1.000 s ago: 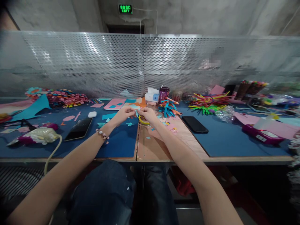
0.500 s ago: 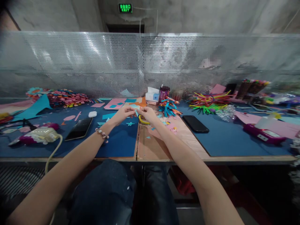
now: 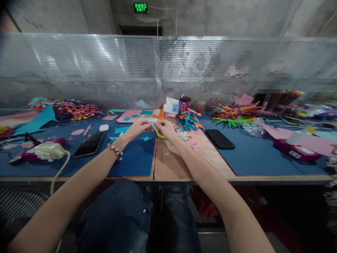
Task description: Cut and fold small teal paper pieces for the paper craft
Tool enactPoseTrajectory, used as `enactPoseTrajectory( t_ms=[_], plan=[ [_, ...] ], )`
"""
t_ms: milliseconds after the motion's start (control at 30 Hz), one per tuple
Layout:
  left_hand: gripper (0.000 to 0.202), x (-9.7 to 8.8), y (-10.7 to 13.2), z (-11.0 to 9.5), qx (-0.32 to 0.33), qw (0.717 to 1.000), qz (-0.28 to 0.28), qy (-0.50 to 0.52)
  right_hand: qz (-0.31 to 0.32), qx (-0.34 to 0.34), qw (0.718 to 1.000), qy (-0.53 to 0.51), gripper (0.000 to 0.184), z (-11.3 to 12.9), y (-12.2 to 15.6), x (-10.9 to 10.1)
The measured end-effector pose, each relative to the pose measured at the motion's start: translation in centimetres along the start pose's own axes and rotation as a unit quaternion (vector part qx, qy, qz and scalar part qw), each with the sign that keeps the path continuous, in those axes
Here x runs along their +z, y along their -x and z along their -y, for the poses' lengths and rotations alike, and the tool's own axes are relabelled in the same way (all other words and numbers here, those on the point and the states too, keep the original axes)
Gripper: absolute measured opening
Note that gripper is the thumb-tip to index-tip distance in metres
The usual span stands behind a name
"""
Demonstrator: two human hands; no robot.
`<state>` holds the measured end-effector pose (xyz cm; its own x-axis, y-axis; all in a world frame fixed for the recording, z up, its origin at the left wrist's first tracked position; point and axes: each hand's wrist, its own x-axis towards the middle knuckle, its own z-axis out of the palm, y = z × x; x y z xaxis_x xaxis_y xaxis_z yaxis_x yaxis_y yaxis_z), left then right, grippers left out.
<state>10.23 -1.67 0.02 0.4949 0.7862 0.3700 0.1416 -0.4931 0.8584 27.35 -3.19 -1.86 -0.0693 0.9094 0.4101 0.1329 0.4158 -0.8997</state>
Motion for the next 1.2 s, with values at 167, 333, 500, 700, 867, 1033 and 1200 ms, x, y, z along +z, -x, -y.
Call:
enactPoseTrajectory(
  t_ms=[167,333,500,700,867,1033,1200],
  plan=[
    [0.027,0.1,0.3,-0.5,0.012,1.0,0.009,-0.007,-0.022,0.008,0.999,0.021,0.037,0.3,0.2,0.1],
    [0.023,0.0,0.3,-0.7,0.003,1.0,0.013,-0.019,0.002,0.0,0.999,0.032,0.036,0.4,0.3,0.0],
    [0.022,0.0,0.2,-0.2,0.0,0.999,0.016,-0.04,0.005,-0.012,0.998,0.054,0.038,0.4,0.4,-0.2],
    [0.023,-0.1,0.3,0.2,0.002,0.999,0.015,-0.037,0.011,-0.008,0.998,0.065,0.04,0.7,0.5,-0.4],
    [0.024,-0.3,0.0,0.5,0.007,1.0,0.027,0.001,0.001,-0.005,0.999,0.039,0.044,1.1,0.6,-0.3],
    [0.026,-0.3,0.2,0.2,0.0,1.0,0.03,0.004,-0.003,0.002,0.998,0.059,0.037,1.8,0.9,-0.3],
    [0.027,-0.3,0.3,-0.2,-0.048,0.998,0.04,0.024,0.012,-0.029,0.993,0.111,0.039,1.5,0.8,-0.7]
  ],
)
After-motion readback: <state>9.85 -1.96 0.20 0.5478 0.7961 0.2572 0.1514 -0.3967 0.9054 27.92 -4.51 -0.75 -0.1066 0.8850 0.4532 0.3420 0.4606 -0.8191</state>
